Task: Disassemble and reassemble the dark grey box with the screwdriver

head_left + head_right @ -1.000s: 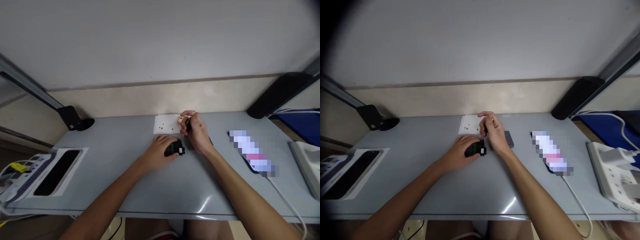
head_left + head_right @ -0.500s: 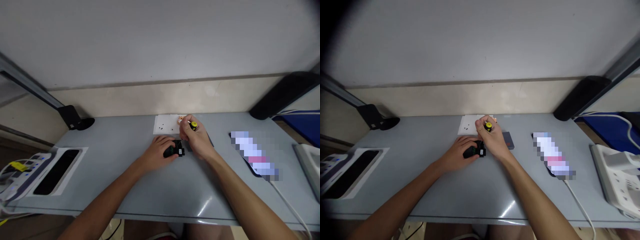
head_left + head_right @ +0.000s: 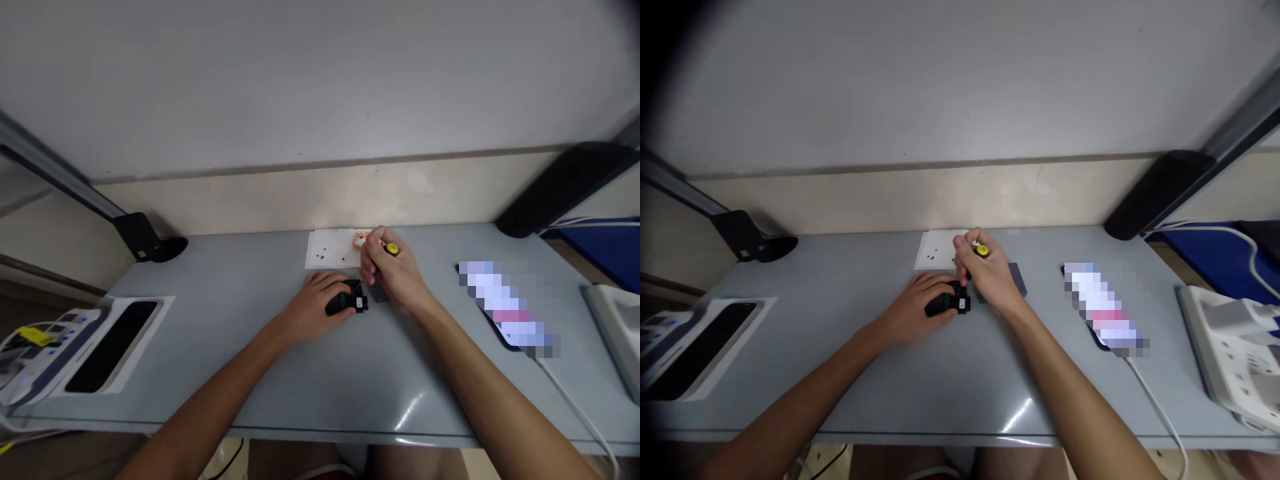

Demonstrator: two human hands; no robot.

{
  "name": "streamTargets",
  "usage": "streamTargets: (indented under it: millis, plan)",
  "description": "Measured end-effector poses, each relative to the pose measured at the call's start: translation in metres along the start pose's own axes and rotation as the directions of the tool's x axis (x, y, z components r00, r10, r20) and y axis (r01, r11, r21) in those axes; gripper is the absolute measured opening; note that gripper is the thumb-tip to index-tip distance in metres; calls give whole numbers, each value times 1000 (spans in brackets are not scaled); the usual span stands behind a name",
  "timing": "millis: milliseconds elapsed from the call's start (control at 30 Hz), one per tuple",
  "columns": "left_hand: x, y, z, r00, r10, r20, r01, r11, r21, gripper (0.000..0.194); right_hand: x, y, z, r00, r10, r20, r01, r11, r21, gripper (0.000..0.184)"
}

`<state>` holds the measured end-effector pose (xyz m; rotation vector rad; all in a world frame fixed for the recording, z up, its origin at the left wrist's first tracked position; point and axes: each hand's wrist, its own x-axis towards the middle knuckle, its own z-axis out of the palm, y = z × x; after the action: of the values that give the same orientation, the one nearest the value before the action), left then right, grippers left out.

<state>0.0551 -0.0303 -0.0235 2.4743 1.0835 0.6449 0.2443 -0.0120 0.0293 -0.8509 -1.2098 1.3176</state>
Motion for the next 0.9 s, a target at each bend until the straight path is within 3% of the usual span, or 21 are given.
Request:
streamTargets:
  millis: [167,300,600,667,800,900]
  plan:
    - [0,2,-1,1000,-10,-12,10,1000,5,14,2,0,2,999,-30,41,28,998,50,50]
    - [0,2,-1,1000,-15,-1,15,1000,2,14,2,-1,2,999,-36,3,36,999,30,39]
    - [0,0,0,1000,7,-16,-7,1000,-1,12,-1,0,5,1000,11,-29,-8,997,79,61]
    - [0,-1,1,1000,12,-17,-12,1000,2,13,0,-1,5,999,-4,-45,10,990,141,57]
    - [0,-2,1,1000,13,-12,-13,1000,12,15,2,-3,3,999,33,35,-43,945,325,46]
    - [-1,-4,1,1000,24,-14,-23,1000,17,14,2,-2,1,998,53,34,-61,933,354,34]
